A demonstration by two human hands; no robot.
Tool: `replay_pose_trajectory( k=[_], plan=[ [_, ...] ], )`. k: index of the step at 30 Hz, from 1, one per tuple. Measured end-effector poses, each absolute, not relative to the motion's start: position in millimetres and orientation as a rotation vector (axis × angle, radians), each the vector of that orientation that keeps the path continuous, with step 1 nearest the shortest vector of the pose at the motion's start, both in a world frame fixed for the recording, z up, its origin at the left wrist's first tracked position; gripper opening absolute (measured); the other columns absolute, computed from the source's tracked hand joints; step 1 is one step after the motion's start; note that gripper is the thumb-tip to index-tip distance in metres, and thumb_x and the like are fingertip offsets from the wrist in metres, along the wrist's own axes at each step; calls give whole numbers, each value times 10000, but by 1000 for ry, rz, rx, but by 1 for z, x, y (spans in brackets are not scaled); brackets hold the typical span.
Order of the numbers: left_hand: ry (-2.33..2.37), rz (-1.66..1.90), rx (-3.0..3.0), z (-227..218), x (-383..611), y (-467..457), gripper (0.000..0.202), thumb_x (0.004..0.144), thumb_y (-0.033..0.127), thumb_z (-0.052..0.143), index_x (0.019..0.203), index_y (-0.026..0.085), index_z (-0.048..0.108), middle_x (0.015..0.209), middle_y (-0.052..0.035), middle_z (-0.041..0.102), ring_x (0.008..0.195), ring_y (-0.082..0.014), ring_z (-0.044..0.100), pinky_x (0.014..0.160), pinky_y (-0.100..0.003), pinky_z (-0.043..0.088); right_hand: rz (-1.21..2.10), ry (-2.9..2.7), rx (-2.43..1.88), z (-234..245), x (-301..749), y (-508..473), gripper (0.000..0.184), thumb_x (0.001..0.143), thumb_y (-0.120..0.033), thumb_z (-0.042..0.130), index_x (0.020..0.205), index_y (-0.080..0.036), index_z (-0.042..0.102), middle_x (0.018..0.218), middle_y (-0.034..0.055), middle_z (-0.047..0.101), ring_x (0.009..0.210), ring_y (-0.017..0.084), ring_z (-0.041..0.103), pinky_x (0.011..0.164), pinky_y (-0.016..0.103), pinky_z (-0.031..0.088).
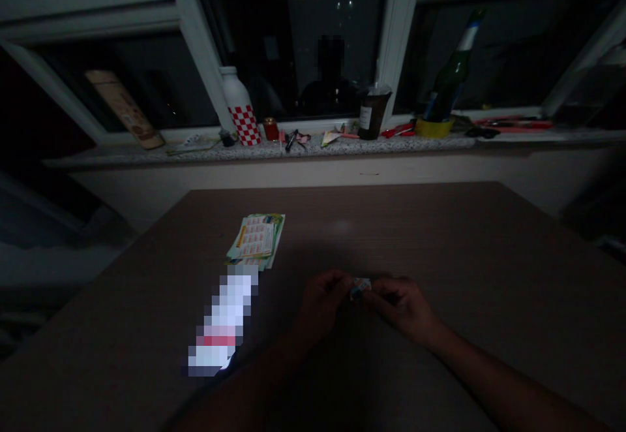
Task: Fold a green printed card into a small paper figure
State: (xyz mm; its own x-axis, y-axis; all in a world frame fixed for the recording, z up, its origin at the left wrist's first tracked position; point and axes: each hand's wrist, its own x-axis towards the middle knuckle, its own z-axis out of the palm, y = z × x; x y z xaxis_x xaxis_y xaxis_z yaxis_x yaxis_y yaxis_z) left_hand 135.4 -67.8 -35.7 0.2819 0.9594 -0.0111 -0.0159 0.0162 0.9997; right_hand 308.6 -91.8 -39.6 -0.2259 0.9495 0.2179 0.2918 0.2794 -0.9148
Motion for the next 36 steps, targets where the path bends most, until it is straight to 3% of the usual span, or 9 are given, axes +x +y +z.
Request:
replay_pose_trajectory(
  k=[8, 15, 27, 36],
  plan=[
    [988, 926, 1468, -36, 133, -71, 271, 823, 378, 562, 785, 131, 667, 734, -36, 663, 704, -155, 588, 663, -238, 437, 1124, -1527, -1191, -48, 311, -90, 315, 846, -449, 558, 731, -170, 649, 618, 11, 614, 555, 115, 526, 535, 222, 410],
    [1025, 774, 1600, -37, 130, -72, 362, 835, 455, 531, 743, 133, 668, 647, -14, 612, 600, -122, 533, 558, -209, 375, 1144, -1626, -1145, -46, 312, -90, 353, 860, -461, 536, 672, -169, 601, 592, -4, 562, 547, 104, 490, 526, 216, 385],
    [772, 768, 1217, -39, 137, -69, 400, 764, 511, 611, 685, 120, 635, 574, -19, 573, 468, -85, 463, 481, -210, 349, 1348, -1515, -997, -27, 308, -98, 372, 847, -489, 546, 712, -168, 679, 639, 37, 659, 565, 120, 565, 535, 223, 440],
    [792, 798, 1246, -33, 135, -71, 408, 759, 518, 614, 652, 124, 621, 541, -4, 537, 464, -79, 450, 467, -202, 330, 1380, -1510, -999, -25, 309, -94, 419, 830, -530, 548, 659, -162, 651, 554, 15, 591, 493, 98, 496, 478, 217, 375]
  ],
)
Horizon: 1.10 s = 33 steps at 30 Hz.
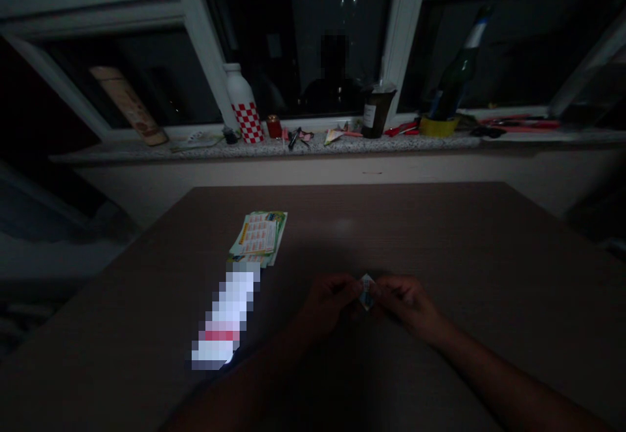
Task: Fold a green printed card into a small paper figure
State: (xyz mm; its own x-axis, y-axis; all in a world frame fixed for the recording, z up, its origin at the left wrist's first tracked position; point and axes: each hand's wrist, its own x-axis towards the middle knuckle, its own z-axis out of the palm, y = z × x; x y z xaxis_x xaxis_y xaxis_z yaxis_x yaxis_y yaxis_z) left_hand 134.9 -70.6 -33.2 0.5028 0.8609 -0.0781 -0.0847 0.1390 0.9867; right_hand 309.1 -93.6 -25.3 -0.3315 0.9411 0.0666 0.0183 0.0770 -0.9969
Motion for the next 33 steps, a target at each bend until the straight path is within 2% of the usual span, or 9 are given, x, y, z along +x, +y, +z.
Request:
replay_pose_trajectory(
  k=[5, 9, 16, 21, 26, 33],
  plan=[
    [763, 804, 1294, -30, 134, -72, 423, 763, 528, 605, 648, 122, 626, 543, -7, 542, 456, -78, 444, 461, -204, 332, 1404, -1544, -945, -31, 313, -93, 435, 845, -531, 525, 663, -154, 642, 539, 5, 545, 494, 96, 455, 488, 226, 346],
    [756, 742, 1401, -32, 129, -67, 394, 798, 499, 579, 679, 127, 631, 578, -6, 547, 513, -96, 472, 513, -217, 344, 1422, -1531, -946, -32, 313, -94, 412, 857, -499, 527, 654, -156, 629, 520, -6, 524, 486, 93, 439, 488, 225, 329],
    [708, 706, 1492, -21, 128, -77, 420, 869, 495, 469, 710, 138, 624, 560, 24, 442, 513, -90, 354, 503, -220, 256, 1495, -1532, -910, -32, 313, -93, 412, 837, -507, 552, 627, -157, 610, 516, -11, 518, 480, 94, 438, 484, 225, 329],
    [617, 737, 1544, -12, 133, -83, 437, 885, 482, 445, 758, 134, 678, 665, -27, 585, 622, -126, 480, 615, -236, 353, 1573, -1501, -852, -34, 314, -93, 397, 826, -499, 572, 623, -161, 623, 519, -8, 532, 476, 92, 450, 487, 224, 347],
    [613, 718, 1426, -23, 134, -77, 472, 853, 543, 465, 776, 121, 664, 716, -62, 636, 669, -158, 541, 642, -259, 392, 1552, -1462, -830, -29, 315, -97, 373, 828, -490, 577, 672, -158, 645, 528, 0, 544, 488, 98, 463, 479, 225, 351],
    [650, 719, 1526, -28, 132, -75, 427, 859, 497, 480, 704, 114, 589, 605, 8, 480, 564, -98, 397, 546, -226, 295, 1493, -1553, -820, -31, 318, -95, 378, 861, -436, 559, 635, -140, 626, 531, -3, 547, 494, 83, 468, 489, 207, 363]
  ],
)
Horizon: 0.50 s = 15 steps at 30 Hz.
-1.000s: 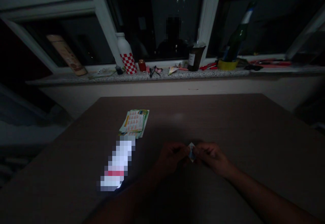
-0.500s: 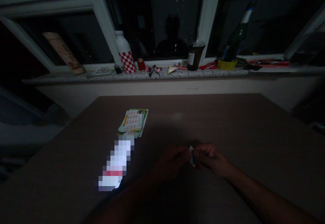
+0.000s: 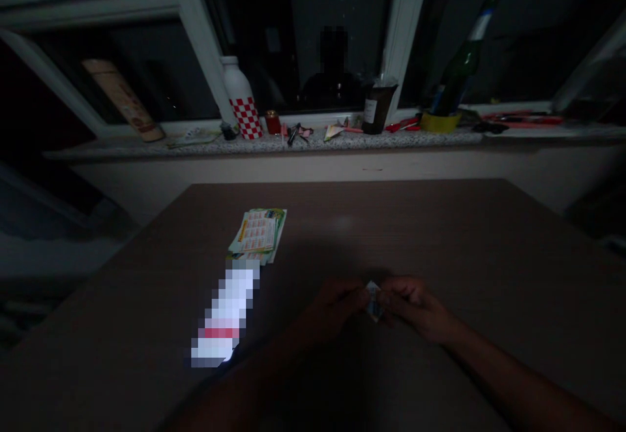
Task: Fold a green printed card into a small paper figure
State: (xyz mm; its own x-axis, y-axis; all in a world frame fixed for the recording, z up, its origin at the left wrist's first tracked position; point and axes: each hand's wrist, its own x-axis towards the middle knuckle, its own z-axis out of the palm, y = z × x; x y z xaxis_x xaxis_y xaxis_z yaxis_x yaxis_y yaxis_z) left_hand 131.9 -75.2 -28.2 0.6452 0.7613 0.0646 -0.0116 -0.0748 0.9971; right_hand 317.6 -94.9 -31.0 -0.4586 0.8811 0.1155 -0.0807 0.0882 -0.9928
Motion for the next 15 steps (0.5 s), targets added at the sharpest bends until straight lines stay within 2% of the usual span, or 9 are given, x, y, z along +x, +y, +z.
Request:
replay_pose_trajectory(
  k=[4, 9, 15],
  plan=[
    [704, 707, 1639, -27, 129, -76, 416, 876, 470, 457, 672, 126, 569, 587, 19, 452, 565, -97, 394, 541, -222, 285, 1506, -1544, -836, -36, 316, -95, 358, 848, -427, 584, 641, -138, 626, 534, -8, 547, 484, 75, 464, 476, 195, 359],
    [660, 698, 1578, -26, 130, -80, 422, 879, 469, 458, 736, 113, 634, 674, -33, 590, 639, -132, 520, 607, -234, 365, 1578, -1488, -789, -33, 314, -97, 287, 841, -400, 606, 725, -141, 650, 615, 7, 595, 543, 86, 512, 518, 198, 404],
    [545, 729, 1411, -23, 134, -84, 419, 859, 476, 504, 762, 100, 664, 726, -75, 647, 685, -166, 587, 658, -267, 415, 1693, -1422, -702, -29, 315, -97, 282, 826, -390, 629, 738, -126, 676, 588, 8, 596, 503, 77, 508, 496, 194, 404]
  ],
)
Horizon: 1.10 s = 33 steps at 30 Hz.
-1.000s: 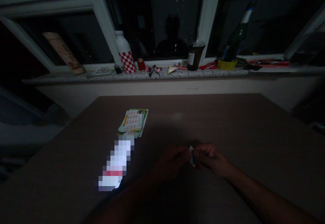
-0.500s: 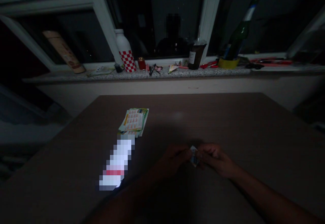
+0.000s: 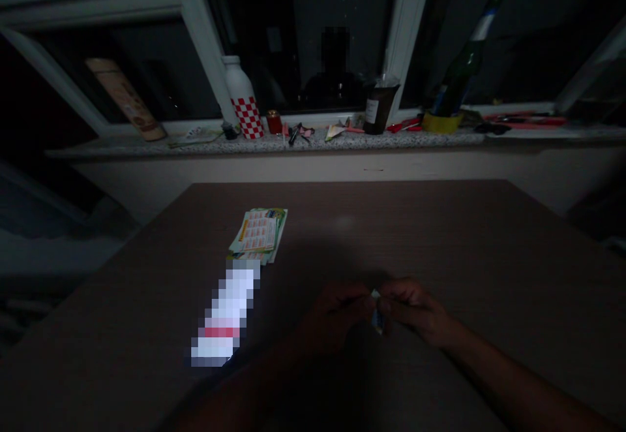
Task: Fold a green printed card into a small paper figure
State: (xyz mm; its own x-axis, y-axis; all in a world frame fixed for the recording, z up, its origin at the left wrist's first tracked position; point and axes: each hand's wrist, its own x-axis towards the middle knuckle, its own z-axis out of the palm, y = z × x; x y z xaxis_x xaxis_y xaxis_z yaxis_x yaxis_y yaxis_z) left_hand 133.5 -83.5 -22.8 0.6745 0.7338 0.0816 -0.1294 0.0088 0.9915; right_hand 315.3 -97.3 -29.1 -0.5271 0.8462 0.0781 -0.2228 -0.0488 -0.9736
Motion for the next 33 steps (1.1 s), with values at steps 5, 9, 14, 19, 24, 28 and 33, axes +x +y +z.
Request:
replay_pose_trajectory(
  k=[5, 9, 14, 19, 24, 28, 33],
  plan=[
    [558, 685, 1288, -31, 134, -77, 430, 781, 535, 590, 734, 114, 661, 638, -43, 598, 655, -170, 577, 626, -267, 413, 1672, -1422, -695, -26, 314, -100, 294, 822, -393, 631, 727, -119, 682, 565, 10, 587, 479, 77, 492, 471, 198, 388],
    [575, 644, 1321, -33, 133, -73, 453, 782, 561, 569, 722, 119, 652, 624, -36, 582, 647, -161, 559, 619, -262, 402, 1627, -1454, -726, -25, 315, -100, 283, 836, -377, 616, 729, -122, 678, 578, 14, 596, 497, 81, 503, 486, 201, 398],
    [641, 621, 1507, -28, 128, -73, 404, 833, 497, 513, 708, 125, 611, 623, -13, 546, 610, -124, 489, 587, -232, 358, 1593, -1517, -778, -30, 316, -97, 286, 836, -389, 610, 713, -135, 656, 588, 2, 580, 510, 78, 492, 494, 197, 392],
    [726, 689, 1686, -21, 126, -75, 275, 855, 315, 479, 655, 136, 537, 593, 33, 440, 571, -88, 402, 555, -204, 305, 1550, -1619, -871, -36, 316, -97, 314, 840, -411, 593, 696, -136, 640, 587, -2, 562, 534, 86, 493, 510, 200, 392],
    [736, 689, 1765, -18, 127, -79, 286, 879, 311, 449, 662, 138, 522, 598, 33, 441, 563, -84, 392, 541, -198, 291, 1524, -1622, -878, -35, 315, -99, 331, 835, -439, 588, 692, -142, 619, 613, -4, 558, 572, 96, 501, 546, 210, 408],
    [696, 693, 1678, -19, 128, -78, 329, 871, 395, 470, 679, 138, 542, 601, 26, 457, 568, -91, 405, 557, -203, 315, 1502, -1583, -892, -32, 314, -100, 347, 842, -430, 582, 658, -139, 620, 577, -11, 543, 538, 86, 480, 525, 206, 393],
    [668, 731, 1489, -26, 131, -74, 360, 828, 466, 528, 668, 143, 520, 609, 28, 445, 580, -94, 400, 586, -210, 338, 1489, -1534, -877, -25, 311, -103, 317, 849, -421, 580, 724, -141, 659, 596, 11, 586, 529, 95, 496, 509, 217, 413]
  ],
)
